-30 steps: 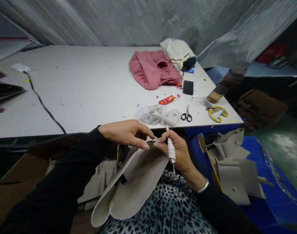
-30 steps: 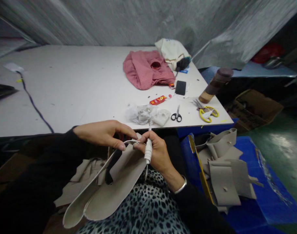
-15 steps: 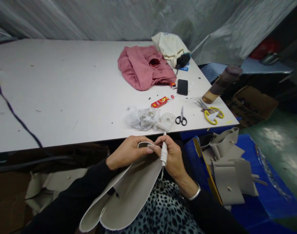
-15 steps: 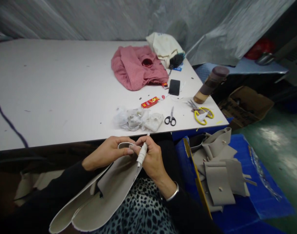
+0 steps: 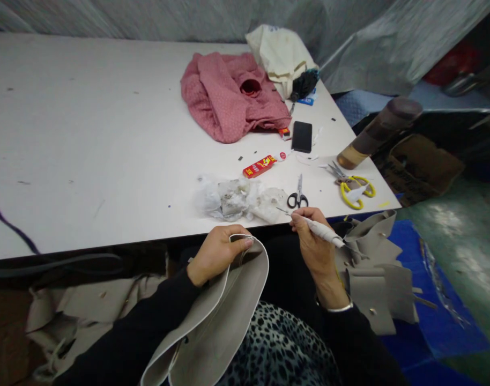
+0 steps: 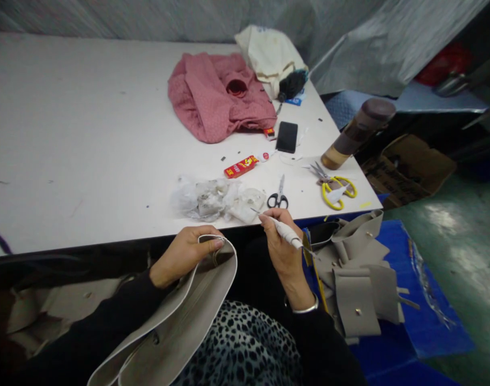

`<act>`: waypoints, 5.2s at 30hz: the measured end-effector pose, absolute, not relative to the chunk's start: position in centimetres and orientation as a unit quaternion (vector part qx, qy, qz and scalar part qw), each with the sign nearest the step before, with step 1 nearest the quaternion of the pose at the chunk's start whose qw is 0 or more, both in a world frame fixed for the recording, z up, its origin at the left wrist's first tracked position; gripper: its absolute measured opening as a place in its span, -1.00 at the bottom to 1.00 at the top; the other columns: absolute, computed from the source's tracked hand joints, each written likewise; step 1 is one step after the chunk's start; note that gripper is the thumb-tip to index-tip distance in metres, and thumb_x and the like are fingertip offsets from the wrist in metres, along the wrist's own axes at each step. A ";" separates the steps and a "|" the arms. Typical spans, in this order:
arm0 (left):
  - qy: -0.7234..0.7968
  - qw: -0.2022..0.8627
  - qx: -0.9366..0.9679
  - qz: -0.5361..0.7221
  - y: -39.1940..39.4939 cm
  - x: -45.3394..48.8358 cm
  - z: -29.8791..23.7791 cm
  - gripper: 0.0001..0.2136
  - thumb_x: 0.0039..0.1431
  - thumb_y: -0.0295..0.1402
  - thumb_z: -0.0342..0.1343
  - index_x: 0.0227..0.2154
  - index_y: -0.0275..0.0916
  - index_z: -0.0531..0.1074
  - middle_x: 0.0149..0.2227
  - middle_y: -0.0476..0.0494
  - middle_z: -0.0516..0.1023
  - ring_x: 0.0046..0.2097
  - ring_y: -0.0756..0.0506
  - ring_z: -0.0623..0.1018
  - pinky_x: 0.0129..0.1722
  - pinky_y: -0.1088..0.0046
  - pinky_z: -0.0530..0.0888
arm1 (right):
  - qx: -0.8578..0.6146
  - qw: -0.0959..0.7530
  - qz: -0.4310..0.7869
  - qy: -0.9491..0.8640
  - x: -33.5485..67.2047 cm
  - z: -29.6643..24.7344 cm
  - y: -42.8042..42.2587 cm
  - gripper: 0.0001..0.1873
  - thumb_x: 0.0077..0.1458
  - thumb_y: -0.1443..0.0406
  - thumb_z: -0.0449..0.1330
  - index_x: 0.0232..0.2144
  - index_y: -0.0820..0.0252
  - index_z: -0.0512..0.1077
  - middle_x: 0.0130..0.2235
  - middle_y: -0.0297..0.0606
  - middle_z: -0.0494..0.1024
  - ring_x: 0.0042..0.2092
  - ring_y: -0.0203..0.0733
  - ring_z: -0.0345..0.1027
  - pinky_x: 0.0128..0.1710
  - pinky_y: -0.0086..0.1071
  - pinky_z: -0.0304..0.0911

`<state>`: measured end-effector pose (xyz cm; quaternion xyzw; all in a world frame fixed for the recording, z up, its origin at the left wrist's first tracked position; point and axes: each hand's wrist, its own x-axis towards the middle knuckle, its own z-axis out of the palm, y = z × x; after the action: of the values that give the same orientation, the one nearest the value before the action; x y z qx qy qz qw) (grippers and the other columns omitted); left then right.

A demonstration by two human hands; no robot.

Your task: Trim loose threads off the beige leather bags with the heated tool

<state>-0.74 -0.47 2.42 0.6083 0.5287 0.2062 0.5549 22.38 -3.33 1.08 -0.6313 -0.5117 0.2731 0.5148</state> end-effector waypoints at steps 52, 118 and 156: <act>0.503 0.615 0.590 0.144 1.5 1.6 1.4 -0.86 0.05 -0.27 0.29 -0.40 -0.23 0.65 -0.43 -0.05 0.64 -0.35 -0.10 0.53 -0.23 0.35 0.39 | -0.544 0.436 0.362 -0.619 21.9 0.2 -2.2 -0.55 0.46 0.03 0.06 -0.41 0.13 0.47 -0.51 -0.39 0.45 -0.47 -0.29 0.36 -0.40 -0.41 0.27; 0.506 0.731 0.351 0.293 0.1 0.8 0.1 -0.72 -0.13 -0.24 0.43 -0.42 -0.31 0.54 -0.45 -0.07 0.54 -0.38 -0.05 0.46 -0.30 0.40 0.40 | -0.541 0.485 0.398 -0.561 20.1 -0.7 -2.6 -0.69 0.42 0.11 0.17 -0.32 0.13 0.51 -0.45 -0.38 0.50 -0.41 -0.28 0.41 -0.35 -0.40 0.32; 0.505 0.375 0.657 0.415 -10.0 -0.6 5.9 -0.93 0.23 -0.45 0.17 -0.37 -0.20 0.51 -0.30 -0.04 0.59 -0.25 -0.09 0.52 -0.14 0.41 0.44 | -0.526 0.453 0.356 -0.625 15.5 3.7 -12.9 -0.67 0.18 0.04 0.43 -0.10 0.04 0.57 -0.20 -0.27 0.58 -0.19 -0.11 0.46 -0.16 -0.28 0.34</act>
<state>-0.62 -10.05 5.93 0.6574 0.5048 0.4151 0.3751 15.52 -12.94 3.74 -0.5264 -0.6247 0.3563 0.4534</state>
